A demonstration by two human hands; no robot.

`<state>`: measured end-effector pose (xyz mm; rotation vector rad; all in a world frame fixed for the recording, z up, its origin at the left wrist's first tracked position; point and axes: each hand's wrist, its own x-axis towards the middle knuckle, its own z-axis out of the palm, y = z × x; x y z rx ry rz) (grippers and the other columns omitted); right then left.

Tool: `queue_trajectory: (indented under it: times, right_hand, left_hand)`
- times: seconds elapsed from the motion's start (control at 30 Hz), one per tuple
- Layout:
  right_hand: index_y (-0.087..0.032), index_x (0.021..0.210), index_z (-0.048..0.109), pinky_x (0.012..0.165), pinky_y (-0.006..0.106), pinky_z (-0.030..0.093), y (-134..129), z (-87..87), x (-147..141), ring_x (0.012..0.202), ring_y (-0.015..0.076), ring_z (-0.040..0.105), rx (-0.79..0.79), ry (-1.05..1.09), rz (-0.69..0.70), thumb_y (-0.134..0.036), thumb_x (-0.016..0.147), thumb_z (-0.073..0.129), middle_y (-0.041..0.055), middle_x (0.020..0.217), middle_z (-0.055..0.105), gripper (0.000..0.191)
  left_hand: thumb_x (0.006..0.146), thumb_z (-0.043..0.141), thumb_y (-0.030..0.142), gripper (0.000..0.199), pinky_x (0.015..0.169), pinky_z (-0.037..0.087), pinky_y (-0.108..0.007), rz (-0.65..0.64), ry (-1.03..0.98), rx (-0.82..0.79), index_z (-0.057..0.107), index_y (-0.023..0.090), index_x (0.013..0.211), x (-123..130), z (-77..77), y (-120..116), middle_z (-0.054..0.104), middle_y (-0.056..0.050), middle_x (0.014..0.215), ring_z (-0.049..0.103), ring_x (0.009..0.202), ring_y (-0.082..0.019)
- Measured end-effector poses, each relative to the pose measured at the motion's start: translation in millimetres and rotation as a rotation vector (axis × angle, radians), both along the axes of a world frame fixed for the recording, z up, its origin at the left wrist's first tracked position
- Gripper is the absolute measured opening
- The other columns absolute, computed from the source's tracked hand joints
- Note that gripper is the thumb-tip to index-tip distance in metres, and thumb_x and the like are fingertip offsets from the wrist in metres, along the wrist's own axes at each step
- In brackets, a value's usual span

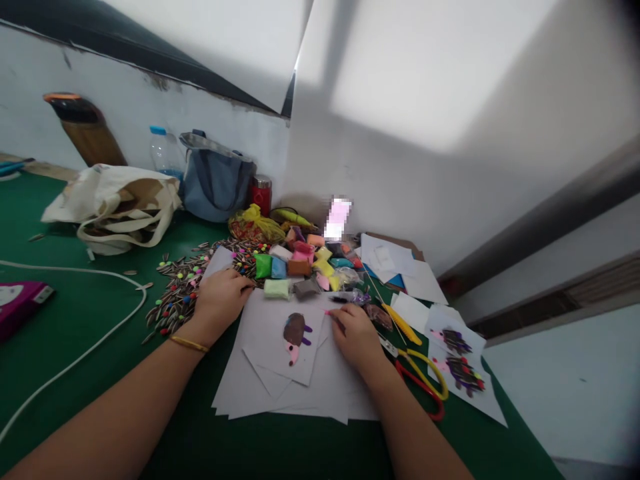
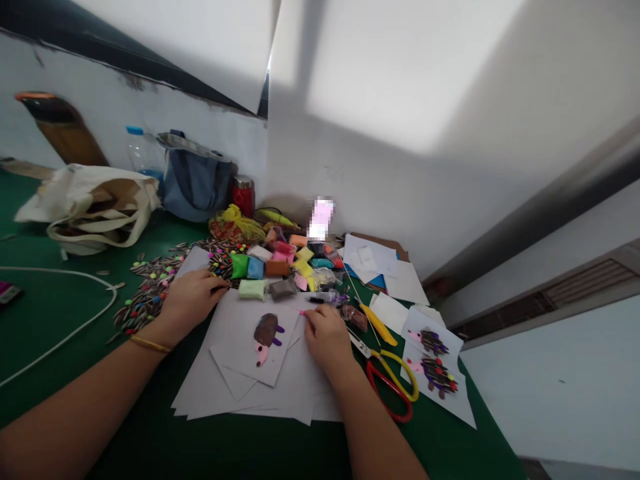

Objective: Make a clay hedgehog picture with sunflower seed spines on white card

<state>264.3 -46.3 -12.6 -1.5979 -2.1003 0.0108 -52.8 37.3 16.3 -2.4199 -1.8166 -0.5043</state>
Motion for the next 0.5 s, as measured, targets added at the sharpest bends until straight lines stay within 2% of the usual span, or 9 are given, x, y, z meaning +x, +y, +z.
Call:
queue_trajectory:
  times: [0.13,0.2,0.27,0.33,0.43,0.5]
  right_hand:
    - [-0.018,0.111,0.071,0.091,0.038,0.047,-1.0,1.4,-1.0,0.099,0.0244,0.057,0.03,0.027,0.007,-0.017,0.089,0.054,0.011,0.102,0.064,0.028]
    - [-0.019,0.113,0.07,0.091,0.039,0.047,-2.3,3.1,-4.1,0.099,0.0247,0.058,0.056,0.069,0.021,-0.018,0.09,0.053,0.0112,0.103,0.064,0.028]
    - [-0.019,0.113,0.069,0.091,0.038,0.047,-4.8,6.0,-10.5,0.099,0.0243,0.059,0.068,0.124,0.062,-0.019,0.092,0.051,0.0108,0.102,0.066,0.028]
    - [-0.02,0.113,0.068,0.089,0.037,0.048,-8.6,10.4,-19.8,0.098,0.0233,0.061,0.054,0.179,0.137,-0.021,0.093,0.05,0.0098,0.101,0.067,0.027]
    - [-0.021,0.113,0.067,0.084,0.033,0.048,-14.9,17.7,-34.5,0.095,0.0215,0.062,-0.023,0.219,0.251,-0.023,0.093,0.055,0.0076,0.1,0.069,0.023]
    - [-0.021,0.109,0.067,0.081,0.032,0.047,-17.8,21.0,-41.2,0.091,0.0206,0.062,-0.077,0.227,0.283,-0.024,0.092,0.057,0.0064,0.097,0.07,0.02]
  left_hand:
    - [0.091,0.048,0.036,0.03,0.076,0.041,-0.04,0.06,-0.024,0.039,0.075,0.023,0.09,2.0,4.0,-2.1,0.069,-0.01,0.096,0.06,0.094,-0.03]
    - [0.093,0.046,0.035,0.03,0.08,0.041,-0.041,0.02,-0.066,0.057,0.073,0.021,0.092,6.1,5.9,-5.1,0.07,-0.01,0.096,0.06,0.094,-0.029]
    - [0.095,0.044,0.034,0.03,0.082,0.042,-0.039,-0.104,-0.147,0.042,0.07,0.019,0.095,15.5,5.4,-12.3,0.071,-0.01,0.094,0.061,0.091,-0.026]
    - [0.094,0.047,0.033,0.026,0.082,0.044,-0.036,-0.295,-0.274,-0.014,0.07,0.019,0.094,30.4,2.3,-24.4,0.072,-0.008,0.092,0.063,0.089,-0.023]
    - [0.093,0.052,0.027,0.019,0.079,0.045,-0.031,-0.542,-0.389,-0.156,0.069,0.021,0.088,54.8,-2.8,-46.1,0.071,-0.004,0.085,0.063,0.082,-0.019]
    - [0.093,0.055,0.028,0.015,0.079,0.045,-0.031,-0.617,-0.432,-0.205,0.069,0.022,0.092,65.7,-4.2,-56.9,0.071,-0.003,0.085,0.063,0.083,-0.018]
